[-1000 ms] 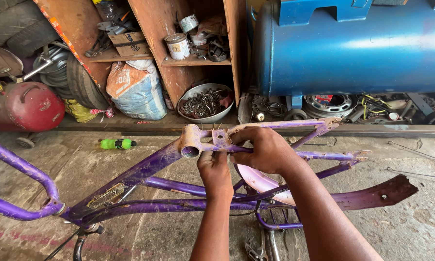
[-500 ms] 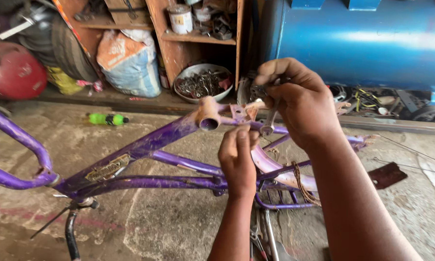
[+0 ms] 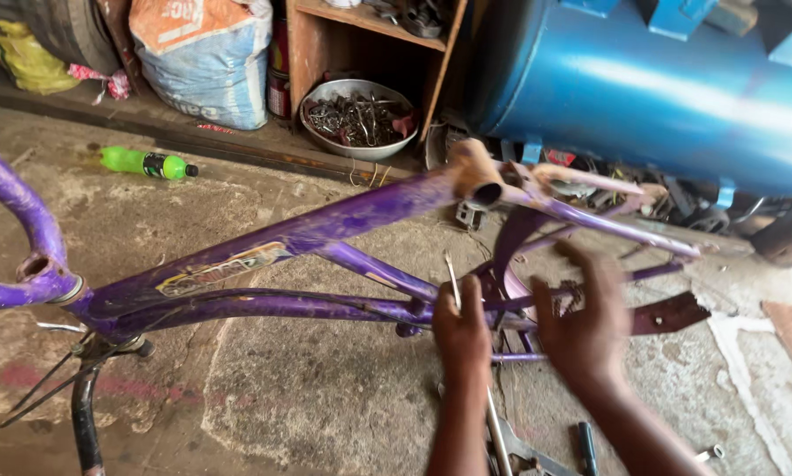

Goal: The person repairs a bicycle by fitting the rear wheel into the frame, positioning a chain, and using a wrench to tighten the axle.

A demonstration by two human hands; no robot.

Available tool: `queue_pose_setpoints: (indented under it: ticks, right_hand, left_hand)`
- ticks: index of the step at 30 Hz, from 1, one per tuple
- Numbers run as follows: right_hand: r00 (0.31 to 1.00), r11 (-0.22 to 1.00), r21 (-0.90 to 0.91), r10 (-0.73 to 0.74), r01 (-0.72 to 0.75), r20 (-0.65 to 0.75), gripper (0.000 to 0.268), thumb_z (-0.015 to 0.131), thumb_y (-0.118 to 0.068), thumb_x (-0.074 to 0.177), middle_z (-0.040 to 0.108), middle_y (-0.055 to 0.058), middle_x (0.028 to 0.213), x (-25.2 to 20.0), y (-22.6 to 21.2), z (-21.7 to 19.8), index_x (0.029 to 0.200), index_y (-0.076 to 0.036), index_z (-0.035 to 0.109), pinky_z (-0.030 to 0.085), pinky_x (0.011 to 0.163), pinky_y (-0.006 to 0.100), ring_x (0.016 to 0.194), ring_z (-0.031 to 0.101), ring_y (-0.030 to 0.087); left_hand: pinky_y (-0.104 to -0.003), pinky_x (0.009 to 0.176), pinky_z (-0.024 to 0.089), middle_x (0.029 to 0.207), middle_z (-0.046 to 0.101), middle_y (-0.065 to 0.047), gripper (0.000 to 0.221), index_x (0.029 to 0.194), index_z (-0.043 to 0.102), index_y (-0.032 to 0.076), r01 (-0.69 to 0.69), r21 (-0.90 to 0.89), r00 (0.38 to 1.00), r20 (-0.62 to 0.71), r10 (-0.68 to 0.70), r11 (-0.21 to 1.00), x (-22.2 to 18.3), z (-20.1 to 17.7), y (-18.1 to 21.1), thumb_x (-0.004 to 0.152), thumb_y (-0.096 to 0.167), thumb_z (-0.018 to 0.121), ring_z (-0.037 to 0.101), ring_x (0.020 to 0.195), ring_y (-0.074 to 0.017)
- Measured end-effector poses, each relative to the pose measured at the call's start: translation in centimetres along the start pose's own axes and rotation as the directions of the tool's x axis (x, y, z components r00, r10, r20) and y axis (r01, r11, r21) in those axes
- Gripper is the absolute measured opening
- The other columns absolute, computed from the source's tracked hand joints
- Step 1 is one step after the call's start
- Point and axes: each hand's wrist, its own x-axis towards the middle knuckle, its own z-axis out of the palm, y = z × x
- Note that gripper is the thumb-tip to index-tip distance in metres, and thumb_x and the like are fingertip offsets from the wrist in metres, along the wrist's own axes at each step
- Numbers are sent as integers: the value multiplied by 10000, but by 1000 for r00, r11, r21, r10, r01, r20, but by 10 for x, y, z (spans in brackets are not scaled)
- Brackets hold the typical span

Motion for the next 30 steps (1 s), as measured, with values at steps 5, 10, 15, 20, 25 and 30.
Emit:
queue_pose_setpoints:
  ticks: [5,10,15,20,25,30]
  right_hand:
    - [980,982,-51,-177,182,90,528,682,-281,936,684,166,1187,57,19,-1,1370,-13,546,475,975,523,1133,628,359]
    - [933,988,-130,-35,87,358,316,513,-295,1067,670,171,1086,77,40,4,1250,-45,577,500,937,510,1061,648,326]
    - [898,991,-55,-90,125,431,346,536,-322,1047,656,179,1126,79,42,-7,1274,-60,546,511,970,481,1100,646,315]
    - [884,964,-93,-185,247,428,656,671,-317,905,614,240,1241,76,40,-34,1476,-53,482,469,934,528,1143,587,388]
    - [968,955,-269,179,-127,179,423,675,-332,957,700,179,1152,33,53,-50,1264,-48,620,545,923,475,1059,674,322]
    - [744,926,-152,369,-345,557,296,610,-369,973,779,45,1094,5,72,-28,1161,-171,724,627,853,370,914,790,202]
  left_hand:
    - [-378,677,527,920,555,-179,488,1103,587,-54,-64,-292,958,-286,-24,954,16,16,0,1132,392,392,546,745,-236]
    - [-367,788,633,1080,589,-204,490,1219,482,-60,-139,-382,736,-657,-163,914,55,-63,23,1077,387,341,668,873,-235]
    - [-387,967,586,1106,591,-244,612,1342,390,-106,-128,-505,697,-658,-285,853,73,-146,43,1097,442,273,647,954,-274]
    - [-408,955,550,1145,614,-123,594,1484,256,31,-157,-643,847,-478,-232,750,70,-153,35,1067,452,218,658,984,-216]
    - [-357,561,335,846,561,-97,389,1213,538,49,-81,-350,838,-531,-126,933,51,-96,-5,1099,377,364,421,630,-175]
    - [-301,489,387,701,459,-70,487,862,507,-12,-176,150,952,-225,207,973,9,-21,-70,1156,341,344,442,557,-137]
